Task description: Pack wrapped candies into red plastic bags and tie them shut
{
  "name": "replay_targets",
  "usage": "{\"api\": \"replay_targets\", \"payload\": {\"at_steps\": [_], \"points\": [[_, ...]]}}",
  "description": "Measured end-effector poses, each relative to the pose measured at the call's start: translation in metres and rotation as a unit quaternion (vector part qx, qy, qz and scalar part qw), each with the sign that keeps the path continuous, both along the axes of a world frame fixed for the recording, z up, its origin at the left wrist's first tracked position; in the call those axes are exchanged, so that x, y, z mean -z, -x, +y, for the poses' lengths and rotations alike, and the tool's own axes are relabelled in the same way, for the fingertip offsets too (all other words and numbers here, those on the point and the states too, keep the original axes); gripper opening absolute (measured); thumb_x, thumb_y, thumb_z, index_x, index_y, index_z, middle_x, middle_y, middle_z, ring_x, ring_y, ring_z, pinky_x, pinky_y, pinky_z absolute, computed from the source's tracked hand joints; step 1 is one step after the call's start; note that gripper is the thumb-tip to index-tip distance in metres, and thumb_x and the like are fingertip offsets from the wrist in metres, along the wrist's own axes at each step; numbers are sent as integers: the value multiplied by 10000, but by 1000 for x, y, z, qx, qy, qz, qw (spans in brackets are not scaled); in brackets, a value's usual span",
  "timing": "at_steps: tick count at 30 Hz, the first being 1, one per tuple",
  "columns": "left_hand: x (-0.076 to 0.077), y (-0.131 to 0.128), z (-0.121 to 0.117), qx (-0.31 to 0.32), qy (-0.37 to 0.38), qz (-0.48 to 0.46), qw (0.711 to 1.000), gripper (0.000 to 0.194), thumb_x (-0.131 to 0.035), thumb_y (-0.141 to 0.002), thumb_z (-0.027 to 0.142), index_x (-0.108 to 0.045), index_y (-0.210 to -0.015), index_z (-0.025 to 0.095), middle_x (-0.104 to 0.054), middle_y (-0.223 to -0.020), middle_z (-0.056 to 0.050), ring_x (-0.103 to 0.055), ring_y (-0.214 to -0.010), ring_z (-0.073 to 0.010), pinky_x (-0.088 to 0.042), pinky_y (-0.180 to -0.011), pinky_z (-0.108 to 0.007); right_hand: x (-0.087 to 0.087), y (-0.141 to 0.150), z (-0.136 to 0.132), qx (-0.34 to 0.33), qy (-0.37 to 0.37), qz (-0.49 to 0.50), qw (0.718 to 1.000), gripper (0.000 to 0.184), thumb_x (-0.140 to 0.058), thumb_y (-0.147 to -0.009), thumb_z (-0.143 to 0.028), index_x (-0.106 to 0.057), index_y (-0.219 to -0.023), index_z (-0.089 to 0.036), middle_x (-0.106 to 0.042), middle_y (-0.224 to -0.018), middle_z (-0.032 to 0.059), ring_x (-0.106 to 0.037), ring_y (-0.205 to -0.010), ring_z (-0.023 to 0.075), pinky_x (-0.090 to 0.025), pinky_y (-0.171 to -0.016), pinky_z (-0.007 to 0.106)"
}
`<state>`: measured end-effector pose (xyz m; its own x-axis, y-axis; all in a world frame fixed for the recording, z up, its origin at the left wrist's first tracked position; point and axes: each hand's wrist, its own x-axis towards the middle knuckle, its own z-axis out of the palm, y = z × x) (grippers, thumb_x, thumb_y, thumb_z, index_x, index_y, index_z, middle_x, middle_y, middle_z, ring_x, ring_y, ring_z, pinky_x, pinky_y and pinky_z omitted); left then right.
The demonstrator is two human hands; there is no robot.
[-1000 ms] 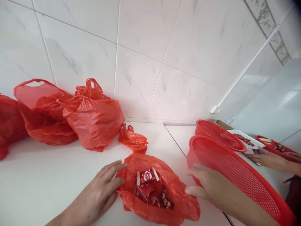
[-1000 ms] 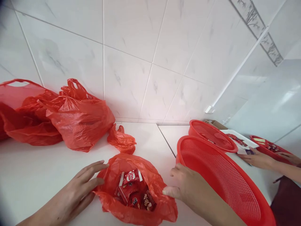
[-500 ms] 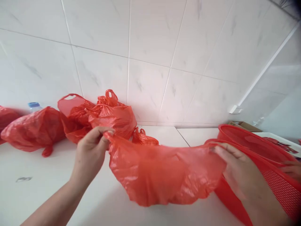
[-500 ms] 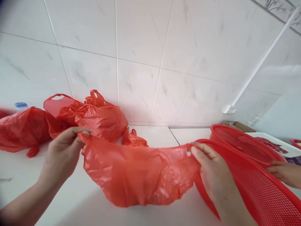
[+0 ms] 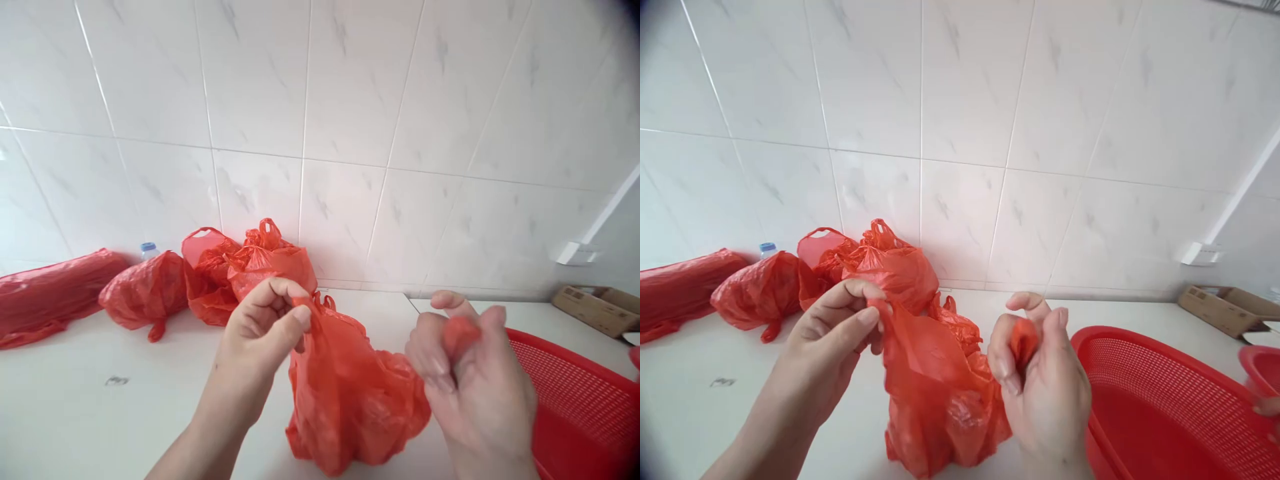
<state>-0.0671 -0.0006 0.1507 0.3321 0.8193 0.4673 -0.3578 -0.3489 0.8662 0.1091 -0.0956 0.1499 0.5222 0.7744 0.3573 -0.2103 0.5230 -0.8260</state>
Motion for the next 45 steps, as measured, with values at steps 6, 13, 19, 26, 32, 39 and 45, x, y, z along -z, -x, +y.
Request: {"api": "replay_targets", "payload": {"at_steps": [6,13,19,26,32,39,45], "points": [[2,-3,-15,-141,-214,104,961,93,-667,-783,186,-607,-715,209,-563,-612,42,-468,-521,-78,-397,-465,-179,3,31,-8,-139,198,-177,954,650,-665,-765,-475,-429,-1345,-300,-508,-544,-72,-422,-465,85,-336,-477,209],[4,-5,-21,-61,-259,115,957,182,-694,-795,237,-588,-942,251,-614,-761,7,-577,-632,-126,-511,-557,-239,17,32,17,-171,222,-258,925,291,-629,-798,-466,-584,-715,-191,-385,-573,-53,-323,-519,76,-278,-475,209],[11,-12,-14,-52,-438,216,871,177,-697,-799,188,-598,-945,201,-592,-847,-23,-561,-714,-122,-497,-629,-225,17,23,20,-124,180,-130,967,433,-578,-815,-574,-485,-659,-181,-323,-555,-63,-284,-495,63,-228,-430,190],[22,-17,-4,-74,-367,252,892,158,-507,-867,66,-551,-777,189,-558,-818,-20,-529,-731,-131,-432,-640,-237,13,0,11,-198,160,-228,940,438,-413,-937,-491,-563,-680,-170,-538,-580,-11,-448,-450,79,-355,-472,230],[20,-20,-7,92,-80,214,969,133,-450,-942,264,-478,-823,210,-578,-865,-7,-539,-816,-137,-428,-706,-237,11,-24,5,-253,83,-354,897,480,-319,-942,-507,-709,-966,-227,-588,-835,43,-539,-734,156,-450,-723,330],[23,-21,-10,81,-47,241,966,176,-427,-940,276,-455,-780,208,-458,-680,51,-394,-605,-96,-329,-545,-201,4,-6,15,-30,251,-427,868,360,-488,-756,-93,-623,-1024,-292,-609,-923,-18,-568,-795,131,-448,-688,242],[28,-21,-6,-24,-159,342,926,101,-481,-900,207,-502,-803,225,-562,-736,42,-484,-663,-121,-352,-586,-231,7,-9,20,-92,273,-364,885,342,-441,-789,-113,-660,-1001,-269,-616,-777,-32,-524,-660,109,-428,-629,238]]}}
